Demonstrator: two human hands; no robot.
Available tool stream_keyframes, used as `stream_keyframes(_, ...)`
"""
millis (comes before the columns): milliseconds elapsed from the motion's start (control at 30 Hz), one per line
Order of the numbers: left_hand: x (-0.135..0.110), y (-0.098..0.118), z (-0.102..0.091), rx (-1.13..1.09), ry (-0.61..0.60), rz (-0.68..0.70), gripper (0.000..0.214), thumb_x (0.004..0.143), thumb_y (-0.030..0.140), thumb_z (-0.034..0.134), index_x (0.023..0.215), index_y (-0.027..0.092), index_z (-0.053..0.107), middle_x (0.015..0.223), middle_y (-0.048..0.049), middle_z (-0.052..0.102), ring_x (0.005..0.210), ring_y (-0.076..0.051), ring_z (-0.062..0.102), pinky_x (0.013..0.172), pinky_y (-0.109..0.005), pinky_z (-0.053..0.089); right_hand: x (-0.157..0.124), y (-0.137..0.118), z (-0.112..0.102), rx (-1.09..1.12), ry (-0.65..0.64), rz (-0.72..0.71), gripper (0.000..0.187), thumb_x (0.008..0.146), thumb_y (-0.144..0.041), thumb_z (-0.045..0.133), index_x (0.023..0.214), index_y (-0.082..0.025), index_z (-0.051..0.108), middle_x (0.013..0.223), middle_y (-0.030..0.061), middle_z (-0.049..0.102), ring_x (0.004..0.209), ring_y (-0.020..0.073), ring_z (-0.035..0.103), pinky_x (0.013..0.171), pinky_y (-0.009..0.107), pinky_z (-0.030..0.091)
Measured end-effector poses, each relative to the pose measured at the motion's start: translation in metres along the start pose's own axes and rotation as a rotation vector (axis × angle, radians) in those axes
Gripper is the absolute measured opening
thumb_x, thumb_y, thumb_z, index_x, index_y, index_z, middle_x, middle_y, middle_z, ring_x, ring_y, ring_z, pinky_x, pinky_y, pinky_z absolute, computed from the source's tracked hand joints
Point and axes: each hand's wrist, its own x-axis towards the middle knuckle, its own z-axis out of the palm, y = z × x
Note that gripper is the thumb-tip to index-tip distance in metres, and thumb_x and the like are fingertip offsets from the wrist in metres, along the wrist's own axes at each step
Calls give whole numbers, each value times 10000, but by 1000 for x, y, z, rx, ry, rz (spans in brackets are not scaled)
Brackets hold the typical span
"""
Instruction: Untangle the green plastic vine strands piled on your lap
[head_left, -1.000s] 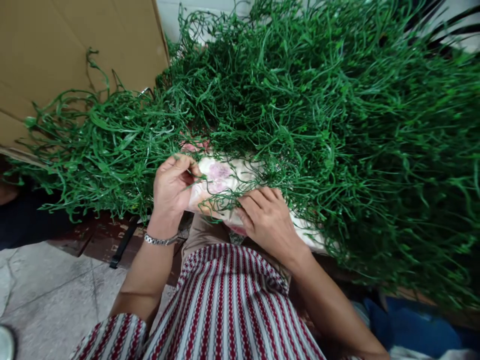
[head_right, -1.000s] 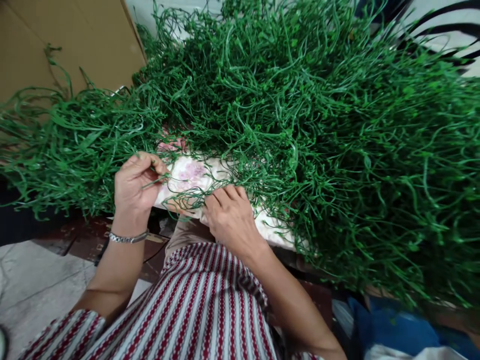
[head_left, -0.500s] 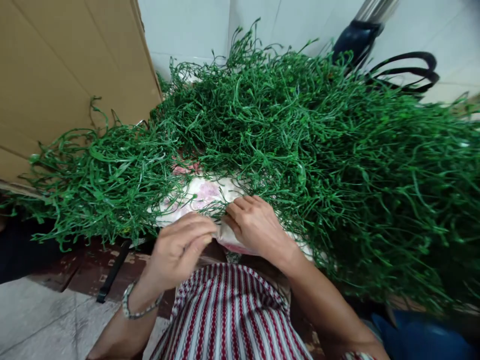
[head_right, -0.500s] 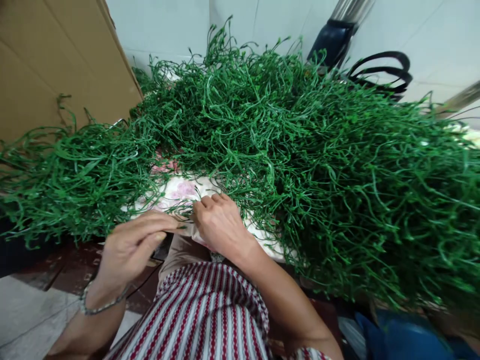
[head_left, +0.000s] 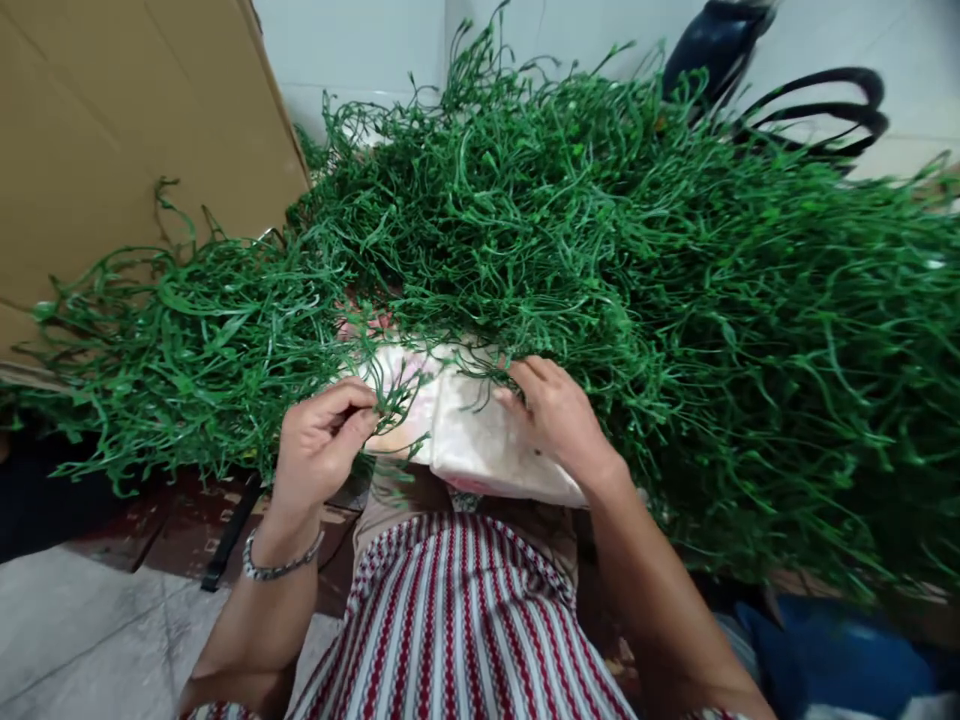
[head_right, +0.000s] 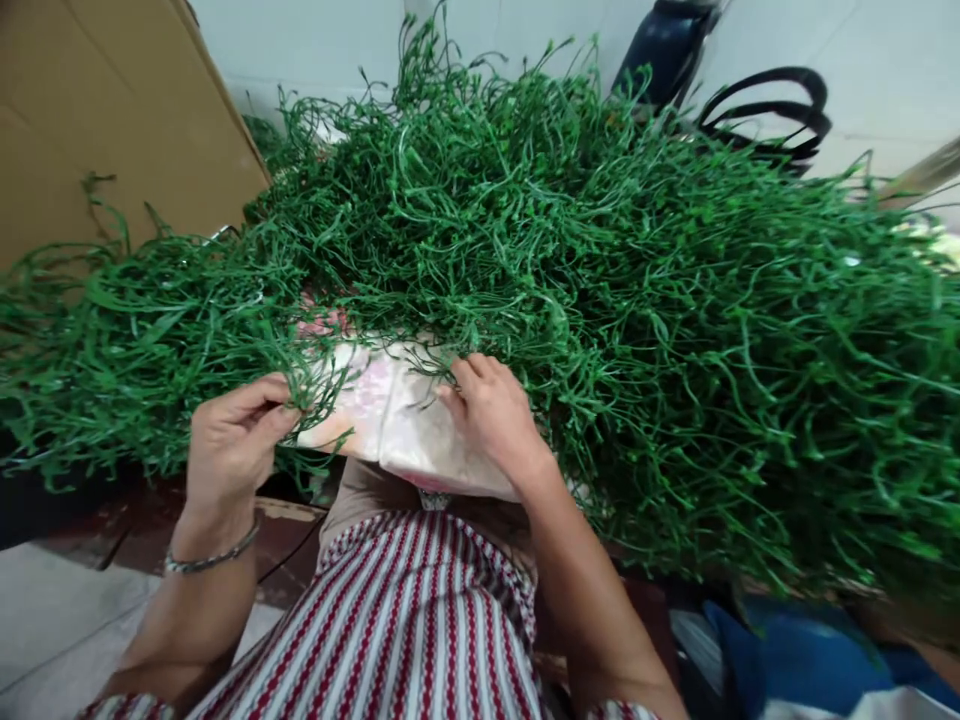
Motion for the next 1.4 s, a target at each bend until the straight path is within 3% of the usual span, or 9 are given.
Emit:
stream_keyframes(67,-1,3,0,-71,-8,-70,61,742,203,611,686,179,609,655,10,537,590,-104,470,517,-205,371,0,2,-2,83,52,-24,288,892,-293,460,1096,-125,574,986,119,625,923,228,565,834,369,460)
stream_keyframes(200,-2,8,13,-117,-169,-213,114,768,259,591,703,166,601,645,10,491,562,-98,448,495,-201,380,-8,-13,-20,383,266,-111,180,876,-206,489,1004,-175,612,903,76,652,850,173,603,738,299,496)
stream_keyframes(333,1,8,28,-73,-274,-139,104,780,220,572,701,151,579,628,14,469,559,-82,409,508,-198,329,-13,-31,-35,572,420,-166,164,825,-119,543,935,-198,635,834,48,655,775,149,612,681,278,499)
stream_keyframes(533,6,2,39,-59,-395,-53,151,786,209,555,650,148,530,606,17,450,597,-100,412,570,-226,320,0,-41,-21,606,307,-290,225,823,-119,516,1023,-155,611,970,94,632,908,185,583,793,362,502)
stream_keyframes(667,5,-1,40,-80,-415,-43,161,800,267,551,691,149,555,636,-2,482,633,-121,442,600,-243,342,2,-41,-10,635,240,-290,236,830,-127,498,1049,-155,584,971,94,608,934,186,568,810,374,498)
stream_keyframes(833,4,-2,41,-71,-392,-51,112,794,169,503,692,151,549,650,-2,471,638,-121,447,607,-245,348,-5,-44,-5,638,360,-232,202,798,-99,528,984,-161,575,961,90,572,919,179,556,770,344,490)
stream_keyframes(967,2,-3,45,-23,-327,-71,118,782,103,480,723,149,571,669,-2,499,643,-110,459,603,-232,356,-9,-49,-1,511,466,-211,138,784,-118,560,909,-174,579,859,63,566,811,170,539,689,324,466)
stream_keyframes(1200,-5,1,57,238,-143,82,162,774,42,451,772,150,571,710,-7,530,688,-111,510,640,-226,405,-9,-58,19,344,409,-126,55,810,-207,579,822,-157,559,758,57,584,724,165,520,661,315,428)
stream_keyframes(1400,-12,1,60,397,-136,217,177,809,47,430,783,148,573,714,-23,541,689,-119,510,651,-241,423,-13,-61,19,452,352,31,84,836,-206,533,780,-145,548,698,37,569,662,137,511,627,273,413)
